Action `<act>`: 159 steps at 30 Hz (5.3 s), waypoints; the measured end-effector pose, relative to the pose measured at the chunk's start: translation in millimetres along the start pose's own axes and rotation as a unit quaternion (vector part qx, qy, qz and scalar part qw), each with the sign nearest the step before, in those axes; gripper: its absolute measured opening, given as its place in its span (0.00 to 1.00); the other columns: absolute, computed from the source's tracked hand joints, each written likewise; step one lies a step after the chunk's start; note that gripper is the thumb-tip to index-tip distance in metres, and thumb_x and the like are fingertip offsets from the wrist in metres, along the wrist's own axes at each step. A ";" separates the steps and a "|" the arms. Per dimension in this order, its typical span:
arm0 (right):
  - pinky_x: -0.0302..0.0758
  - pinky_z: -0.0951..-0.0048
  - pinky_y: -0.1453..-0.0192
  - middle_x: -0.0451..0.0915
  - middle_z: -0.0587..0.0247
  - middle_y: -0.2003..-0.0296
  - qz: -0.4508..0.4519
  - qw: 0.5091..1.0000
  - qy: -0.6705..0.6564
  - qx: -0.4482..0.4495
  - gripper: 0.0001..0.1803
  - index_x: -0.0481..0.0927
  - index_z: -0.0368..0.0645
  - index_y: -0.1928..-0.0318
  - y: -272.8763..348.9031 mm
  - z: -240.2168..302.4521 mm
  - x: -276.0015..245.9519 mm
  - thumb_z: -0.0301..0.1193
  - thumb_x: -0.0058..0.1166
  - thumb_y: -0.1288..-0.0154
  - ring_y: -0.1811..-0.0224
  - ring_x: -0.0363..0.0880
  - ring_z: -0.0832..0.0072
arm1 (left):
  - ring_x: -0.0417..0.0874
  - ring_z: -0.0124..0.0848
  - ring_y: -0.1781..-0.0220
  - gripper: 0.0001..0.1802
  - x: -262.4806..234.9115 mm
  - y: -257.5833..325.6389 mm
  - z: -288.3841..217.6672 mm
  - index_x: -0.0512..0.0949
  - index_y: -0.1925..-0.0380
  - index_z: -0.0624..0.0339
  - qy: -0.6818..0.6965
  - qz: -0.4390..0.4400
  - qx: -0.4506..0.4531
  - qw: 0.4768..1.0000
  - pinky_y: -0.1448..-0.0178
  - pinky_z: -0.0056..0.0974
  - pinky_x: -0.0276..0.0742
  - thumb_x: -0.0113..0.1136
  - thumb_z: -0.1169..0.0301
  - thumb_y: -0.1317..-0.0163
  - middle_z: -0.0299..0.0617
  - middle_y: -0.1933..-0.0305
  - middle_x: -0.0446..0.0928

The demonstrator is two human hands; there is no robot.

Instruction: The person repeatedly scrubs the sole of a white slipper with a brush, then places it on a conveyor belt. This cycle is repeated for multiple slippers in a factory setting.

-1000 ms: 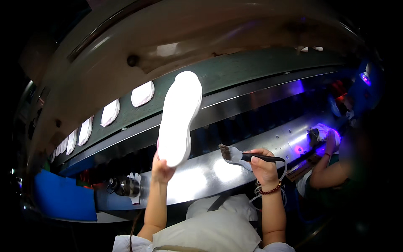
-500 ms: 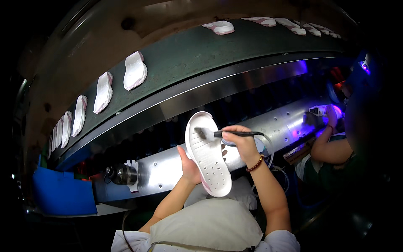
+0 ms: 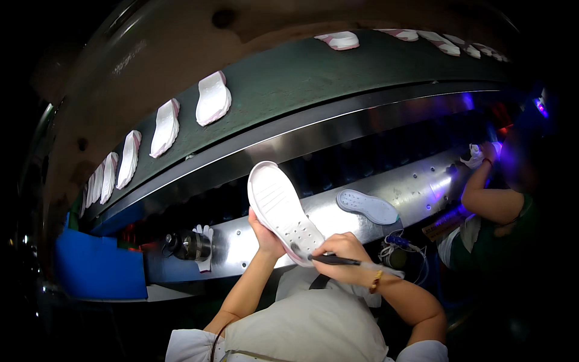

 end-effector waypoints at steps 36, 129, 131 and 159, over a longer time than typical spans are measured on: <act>0.67 0.77 0.56 0.79 0.63 0.68 0.028 0.979 -0.191 -0.069 0.10 0.80 0.41 0.69 -23.7 -0.1 -58.0 0.22 0.61 0.58 0.63 0.70 0.78 | 0.72 0.44 0.63 0.51 96.5 -11.3 -42.0 0.62 0.48 0.62 0.051 0.163 0.063 0.983 0.57 0.44 0.70 0.29 0.27 0.57 0.57 0.60 0.66; 0.73 0.80 0.69 0.79 0.56 0.71 -0.075 0.990 -0.117 -0.012 0.07 0.78 0.36 0.70 -37.9 13.4 -86.0 0.21 0.57 0.55 0.73 0.78 0.77 | 0.67 0.44 0.45 0.41 79.1 -29.1 -7.2 0.53 0.41 0.53 0.096 0.062 -0.072 0.991 0.43 0.48 0.65 0.22 0.36 0.46 0.50 0.43 0.62; 0.73 0.79 0.65 0.79 0.58 0.72 -0.014 0.988 -0.142 -0.052 0.08 0.79 0.37 0.69 -33.2 18.1 -67.0 0.21 0.58 0.55 0.71 0.79 0.74 | 0.68 0.45 0.46 0.41 80.1 -30.0 -12.2 0.53 0.41 0.54 0.052 0.048 -0.045 0.996 0.44 0.48 0.65 0.23 0.36 0.46 0.52 0.45 0.63; 0.70 0.77 0.57 0.78 0.55 0.67 -0.001 0.935 -0.352 -0.050 0.10 0.77 0.35 0.68 -27.2 9.9 -81.9 0.17 0.57 0.56 0.64 0.76 0.73 | 0.67 0.51 0.46 0.37 101.0 -12.4 -14.5 0.53 0.41 0.57 -0.017 0.096 0.001 0.995 0.45 0.56 0.64 0.32 0.43 0.43 0.53 0.43 0.61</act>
Point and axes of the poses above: each hand's wrist, its own y-axis away from the middle knuckle, its own x-axis out of the palm, z = x × y, the point moved 7 cm from there along -y, towards the middle knuckle
